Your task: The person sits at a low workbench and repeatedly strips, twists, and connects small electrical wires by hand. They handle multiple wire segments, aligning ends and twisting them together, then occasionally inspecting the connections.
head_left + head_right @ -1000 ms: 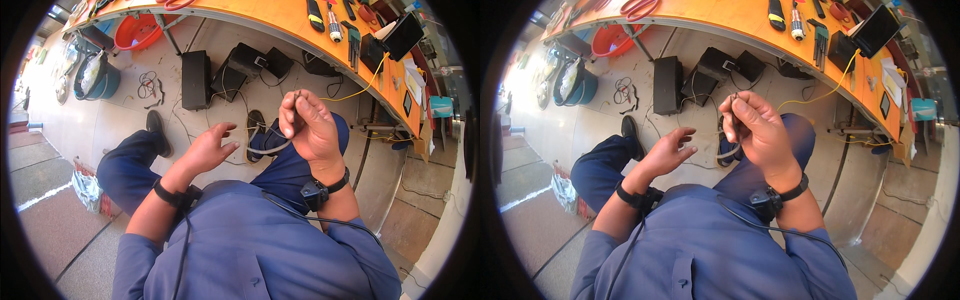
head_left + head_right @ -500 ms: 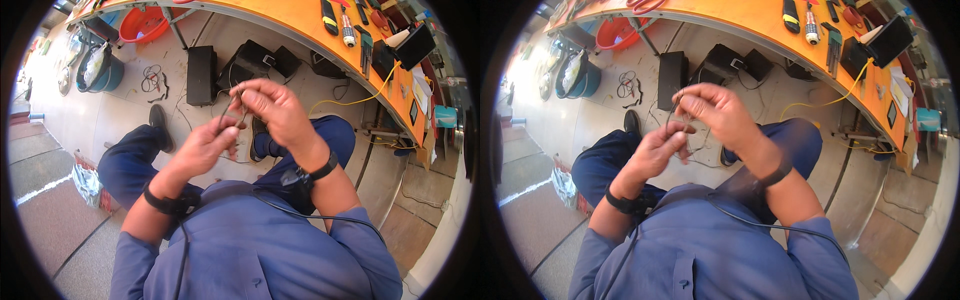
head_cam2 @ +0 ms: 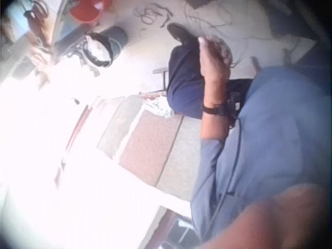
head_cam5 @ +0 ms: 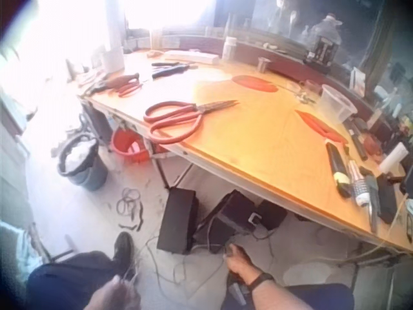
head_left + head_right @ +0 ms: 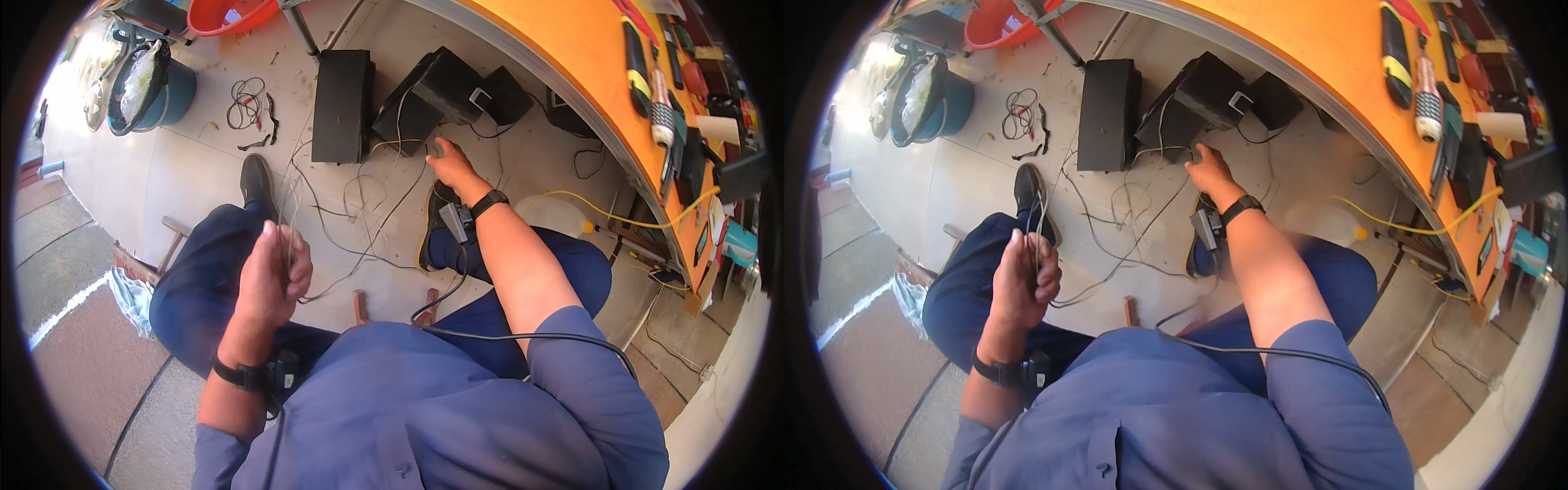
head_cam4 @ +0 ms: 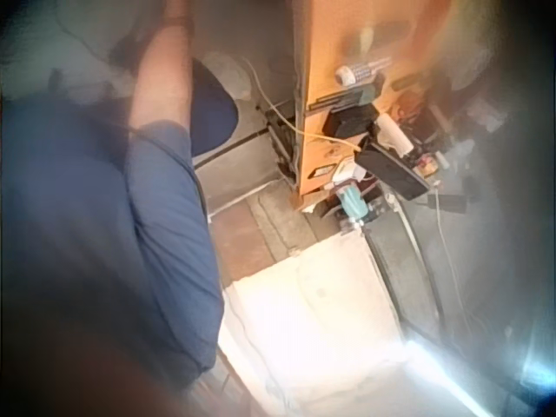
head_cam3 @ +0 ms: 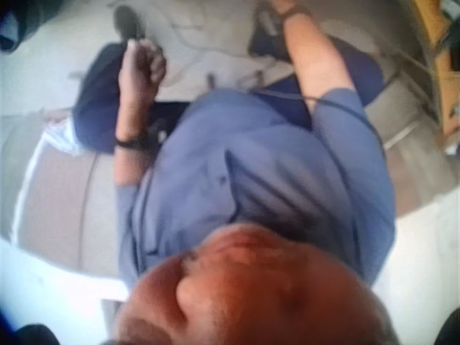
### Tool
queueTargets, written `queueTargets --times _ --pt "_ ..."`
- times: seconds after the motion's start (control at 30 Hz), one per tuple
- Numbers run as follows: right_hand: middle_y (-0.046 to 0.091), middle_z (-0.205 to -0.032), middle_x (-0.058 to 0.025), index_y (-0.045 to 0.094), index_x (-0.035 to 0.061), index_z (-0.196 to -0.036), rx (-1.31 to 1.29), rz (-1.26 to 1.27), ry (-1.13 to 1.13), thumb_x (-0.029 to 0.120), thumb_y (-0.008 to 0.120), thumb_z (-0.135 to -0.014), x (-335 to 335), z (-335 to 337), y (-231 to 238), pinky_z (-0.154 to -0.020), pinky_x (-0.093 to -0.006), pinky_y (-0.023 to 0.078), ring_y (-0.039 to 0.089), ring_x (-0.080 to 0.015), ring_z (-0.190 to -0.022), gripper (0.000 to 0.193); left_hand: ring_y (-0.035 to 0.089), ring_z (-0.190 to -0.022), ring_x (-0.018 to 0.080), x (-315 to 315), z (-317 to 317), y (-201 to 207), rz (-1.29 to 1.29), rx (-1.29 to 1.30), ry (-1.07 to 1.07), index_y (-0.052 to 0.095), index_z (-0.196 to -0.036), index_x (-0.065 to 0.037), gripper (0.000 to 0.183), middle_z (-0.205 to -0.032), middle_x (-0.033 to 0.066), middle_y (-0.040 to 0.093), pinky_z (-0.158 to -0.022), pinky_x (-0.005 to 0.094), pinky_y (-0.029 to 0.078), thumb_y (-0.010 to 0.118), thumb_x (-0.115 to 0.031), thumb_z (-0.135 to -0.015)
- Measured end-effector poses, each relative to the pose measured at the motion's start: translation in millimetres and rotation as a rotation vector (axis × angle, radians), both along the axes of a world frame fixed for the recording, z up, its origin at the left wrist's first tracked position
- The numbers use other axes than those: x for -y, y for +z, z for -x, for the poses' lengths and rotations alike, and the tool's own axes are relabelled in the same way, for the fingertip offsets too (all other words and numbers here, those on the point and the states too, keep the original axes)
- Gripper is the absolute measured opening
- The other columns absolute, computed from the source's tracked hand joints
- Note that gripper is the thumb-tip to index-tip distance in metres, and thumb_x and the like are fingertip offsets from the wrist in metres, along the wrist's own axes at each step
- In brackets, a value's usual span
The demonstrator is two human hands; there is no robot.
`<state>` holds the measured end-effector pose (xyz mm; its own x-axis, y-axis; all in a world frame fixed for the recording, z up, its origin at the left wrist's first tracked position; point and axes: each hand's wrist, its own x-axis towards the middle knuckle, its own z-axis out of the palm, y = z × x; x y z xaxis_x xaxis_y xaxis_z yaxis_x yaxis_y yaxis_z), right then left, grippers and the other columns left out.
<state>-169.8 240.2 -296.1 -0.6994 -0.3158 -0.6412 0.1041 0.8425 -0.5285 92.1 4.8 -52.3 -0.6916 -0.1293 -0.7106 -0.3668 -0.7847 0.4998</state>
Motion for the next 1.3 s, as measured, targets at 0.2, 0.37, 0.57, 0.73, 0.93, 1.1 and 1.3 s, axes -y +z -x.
queueTargets --times 0.2,0.37,0.57,0.73,0.93,1.1,1.3 --pt "0.049 -0.149 -0.0184 0.051 0.0086 -0.143 -0.047 -0.079 -0.013 0.030 0.065 -0.094 10.3 -5.2 -37.1 -0.112 -0.0420 0.041 0.046 -0.0360 -0.138 0.055 0.036 -0.050 0.0123 -1.2 14.7 -13.4 -0.017 0.101 0.013 0.052 -0.099 -0.004 0.028 -0.069 0.0048 0.047 -0.045 0.0248 0.030 0.042 -0.029 -0.106" --pt "0.070 -0.100 -0.0106 0.065 0.0035 -0.113 0.204 0.066 -0.043 0.030 0.065 -0.096 -1.3 4.8 -26.0 -0.079 -0.0366 0.053 0.067 -0.0262 -0.088 0.032 0.046 -0.057 0.0114 -9.5 28.1 -18.8 0.130 0.180 -0.042 0.054 -0.118 -0.001 0.022 -0.076 0.0034 0.054 -0.051 0.0241 0.035 0.051 -0.018 -0.105" --pt "0.060 -0.077 -0.0005 0.065 0.0051 -0.114 0.506 0.266 -0.109 0.023 0.064 -0.098 0.8 16.2 52.1 -0.055 -0.0244 0.048 0.054 -0.0088 -0.059 0.024 0.057 -0.068 0.0112 -28.4 40.2 -36.0 0.289 0.132 -0.119 0.052 -0.122 -0.002 0.022 -0.085 0.0040 0.060 -0.060 0.0241 0.043 0.051 -0.016 -0.105" --pt "0.062 -0.082 0.0000 0.063 0.0075 -0.127 0.443 0.330 0.054 0.022 0.063 -0.099 3.4 5.8 108.6 -0.056 -0.0231 0.047 0.057 -0.0076 -0.063 0.032 0.063 -0.078 0.0142 -50.0 47.2 -52.8 0.226 0.116 -0.068 0.051 -0.127 0.000 0.025 -0.094 0.0069 0.063 -0.072 0.0277 0.052 0.052 -0.012 -0.105" --pt "0.066 -0.094 -0.0002 0.066 0.0083 -0.125 0.667 0.462 0.169 0.028 0.064 -0.100 3.3 -18.7 143.1 -0.064 -0.0225 0.049 0.064 -0.0093 -0.076 0.033 0.064 -0.085 0.0156 -77.9 61.2 -70.3 0.260 0.036 -0.087 0.050 -0.129 -0.001 0.027 -0.097 0.0072 0.064 -0.078 0.0288 0.053 0.053 -0.013 -0.105" --pt "0.068 -0.096 0.0027 0.070 0.0116 -0.110 0.682 0.553 -0.087 0.039 0.068 -0.098 4.8 -43.0 146.7 -0.070 -0.0250 0.048 0.064 -0.0088 -0.083 0.030 0.065 -0.089 0.0154 -94.1 61.7 -77.0 0.281 -0.008 -0.205 0.052 -0.128 0.001 0.027 -0.101 0.0083 0.066 -0.083 0.0290 0.053 0.053 -0.013 -0.105" --pt "0.069 -0.087 0.0024 0.070 0.0083 -0.108 0.657 0.557 -0.046 0.030 0.066 -0.100 4.1 -48.5 143.9 -0.063 -0.0215 0.048 0.065 -0.0073 -0.078 0.024 0.065 -0.081 0.0132 -94.9 60.7 -84.8 0.392 0.036 -0.370 0.061 -0.111 0.001 0.021 -0.091 0.0059 0.066 -0.078 0.0262 0.053 0.057 -0.019 -0.104"
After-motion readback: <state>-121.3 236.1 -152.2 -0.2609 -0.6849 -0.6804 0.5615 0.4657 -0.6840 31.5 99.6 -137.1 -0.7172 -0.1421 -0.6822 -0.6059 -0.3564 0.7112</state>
